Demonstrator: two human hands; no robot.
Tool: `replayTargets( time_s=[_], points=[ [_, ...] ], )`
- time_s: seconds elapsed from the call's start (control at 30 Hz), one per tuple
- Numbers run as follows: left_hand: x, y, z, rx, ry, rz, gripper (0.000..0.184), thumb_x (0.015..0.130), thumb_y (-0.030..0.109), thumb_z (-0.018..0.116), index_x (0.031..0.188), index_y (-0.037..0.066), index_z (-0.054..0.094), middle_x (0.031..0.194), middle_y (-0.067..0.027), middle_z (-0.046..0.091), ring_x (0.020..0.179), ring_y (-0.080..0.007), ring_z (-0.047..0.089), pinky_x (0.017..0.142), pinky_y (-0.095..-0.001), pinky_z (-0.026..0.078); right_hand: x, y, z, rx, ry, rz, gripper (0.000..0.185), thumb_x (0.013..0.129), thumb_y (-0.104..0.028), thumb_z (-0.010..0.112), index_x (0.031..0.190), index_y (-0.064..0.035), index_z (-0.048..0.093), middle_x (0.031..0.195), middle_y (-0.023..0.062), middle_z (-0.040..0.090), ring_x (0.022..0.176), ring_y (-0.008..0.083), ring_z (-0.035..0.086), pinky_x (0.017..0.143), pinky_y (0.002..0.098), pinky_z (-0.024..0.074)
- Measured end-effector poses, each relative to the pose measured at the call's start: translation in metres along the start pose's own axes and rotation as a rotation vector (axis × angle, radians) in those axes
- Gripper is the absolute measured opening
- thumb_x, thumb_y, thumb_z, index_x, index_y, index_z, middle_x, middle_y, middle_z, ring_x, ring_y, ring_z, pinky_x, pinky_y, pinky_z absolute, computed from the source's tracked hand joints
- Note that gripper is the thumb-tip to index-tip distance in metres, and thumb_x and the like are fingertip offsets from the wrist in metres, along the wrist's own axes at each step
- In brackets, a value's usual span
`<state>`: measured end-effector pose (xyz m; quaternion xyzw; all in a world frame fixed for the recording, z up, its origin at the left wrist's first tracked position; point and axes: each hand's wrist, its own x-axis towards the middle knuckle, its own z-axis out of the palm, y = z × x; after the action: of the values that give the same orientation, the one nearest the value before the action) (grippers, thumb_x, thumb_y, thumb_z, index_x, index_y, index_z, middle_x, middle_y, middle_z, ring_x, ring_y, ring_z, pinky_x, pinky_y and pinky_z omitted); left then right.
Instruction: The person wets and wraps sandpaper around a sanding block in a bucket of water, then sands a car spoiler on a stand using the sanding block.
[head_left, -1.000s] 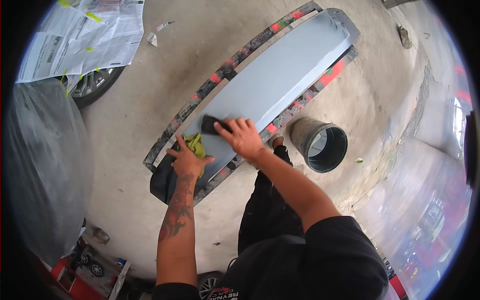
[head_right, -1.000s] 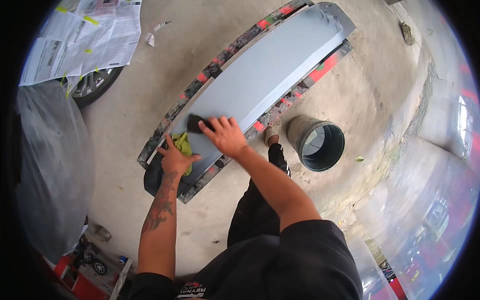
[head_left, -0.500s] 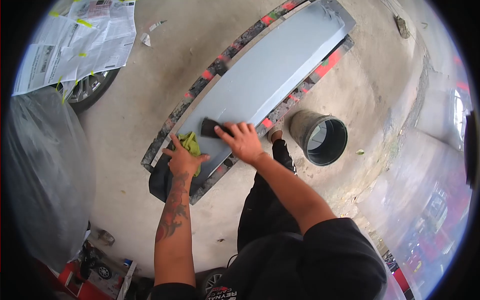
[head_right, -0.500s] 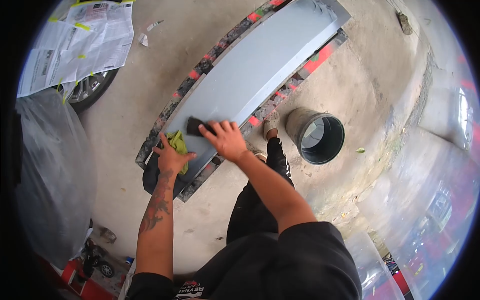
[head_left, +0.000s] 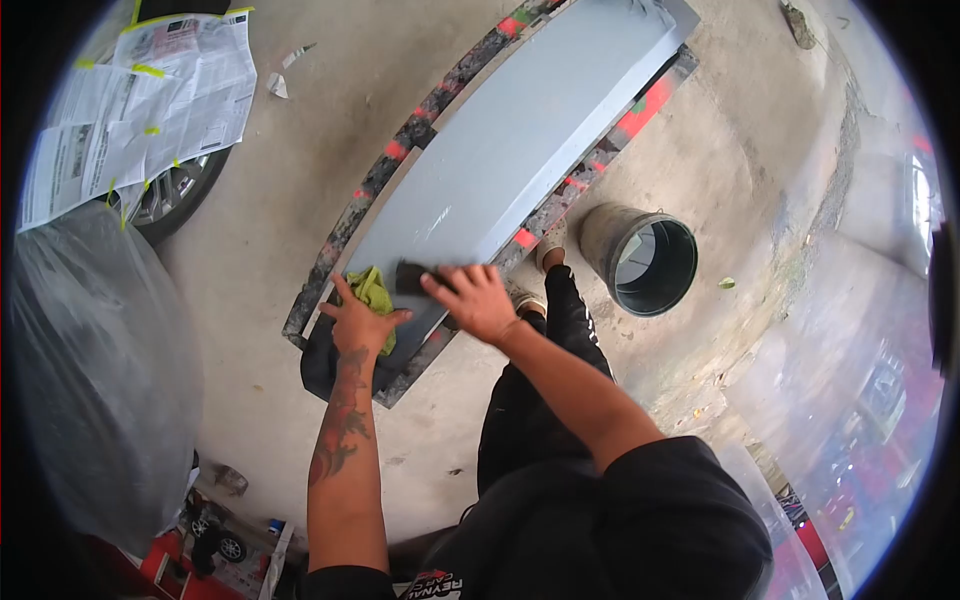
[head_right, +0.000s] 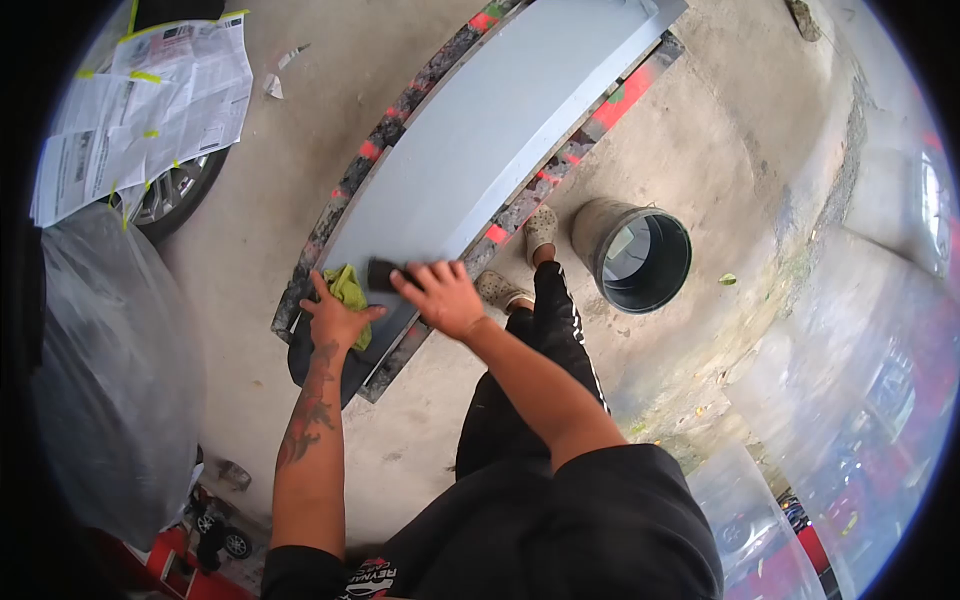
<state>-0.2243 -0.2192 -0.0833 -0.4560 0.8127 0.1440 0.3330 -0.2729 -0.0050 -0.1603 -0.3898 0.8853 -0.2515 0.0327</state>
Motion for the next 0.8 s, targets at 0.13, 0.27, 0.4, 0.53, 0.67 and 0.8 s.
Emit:
replayTargets(
  time_s=[0.13,0.27,0.4,0.53,0.67,0.8],
  points=[
    [0.001,0.0,0.0,-0.005,-0.04,-0.031,0.157,0.055,0.056,0.099,0.167,0.017,-0.004,0.156,-0.0505,0.013,0.123,-0.0576,0.059,0.098,-0.0502,0.057,0.059,0.11,-0.04,-0.115,0.257,0.404,0.054,0.09,-0.013,0.065,0.143,-0.0209,0.057,0.126,0.0083,0.061,0.106,0.033,0.054,0.092,0.0524,0.0424],
    [0.004,0.001,-0.002,-0.025,-0.03,-0.019,0.158,0.054,0.056,0.099,0.167,0.017,-0.005,0.155,-0.0493,0.016,0.12,-0.0573,0.061,0.096,-0.0503,0.057,0.063,0.083,-0.039,-0.086,0.309,0.568,0.048,0.092,-0.017,0.066,0.139,-0.023,0.059,0.123,0.0067,0.061,0.104,0.0326,0.054,0.09,0.0507,0.0426],
    [0.002,-0.001,-0.001,-0.014,-0.011,0.0,0.158,0.054,0.055,0.1,0.166,0.017,-0.004,0.154,-0.0476,0.019,0.118,-0.057,0.062,0.096,-0.0511,0.057,0.01,-0.002,-0.009,0.048,-0.019,0.165,0.059,0.083,-0.013,0.068,0.14,-0.0259,0.061,0.124,0.0041,0.061,0.108,0.0297,0.056,0.09,0.0475,0.0436],
    [0.001,0.002,-0.001,-0.006,-0.014,-0.018,0.157,0.054,0.054,0.1,0.166,0.017,-0.004,0.155,-0.048,0.018,0.12,-0.0578,0.06,0.098,-0.0516,0.056,0.029,0.058,-0.028,-0.029,0.116,0.178,0.056,0.086,-0.014,0.068,0.139,-0.0265,0.063,0.123,0.0031,0.063,0.104,0.0274,0.057,0.087,0.0461,0.0448],
    [-0.004,0.006,-0.005,0.001,-0.042,-0.042,0.157,0.055,0.053,0.1,0.166,0.018,-0.005,0.155,-0.0484,0.018,0.123,-0.0594,0.058,0.099,-0.0516,0.055,0.09,0.166,-0.076,-0.133,0.429,0.553,0.045,0.09,-0.016,0.069,0.134,-0.0221,0.066,0.12,0.0035,0.067,0.1,0.0304,0.06,0.085,0.0458,0.0471],
    [0.006,-0.001,0.003,-0.041,-0.01,-0.027,0.155,0.056,0.049,0.101,0.166,0.021,-0.004,0.158,-0.0477,0.01,0.121,-0.0606,0.058,0.098,-0.0519,0.057,0.06,0.094,-0.051,-0.064,0.301,0.481,0.049,0.089,-0.014,0.069,0.137,-0.0245,0.065,0.122,0.0033,0.065,0.108,0.0302,0.059,0.089,0.0464,0.046]
  ],
)
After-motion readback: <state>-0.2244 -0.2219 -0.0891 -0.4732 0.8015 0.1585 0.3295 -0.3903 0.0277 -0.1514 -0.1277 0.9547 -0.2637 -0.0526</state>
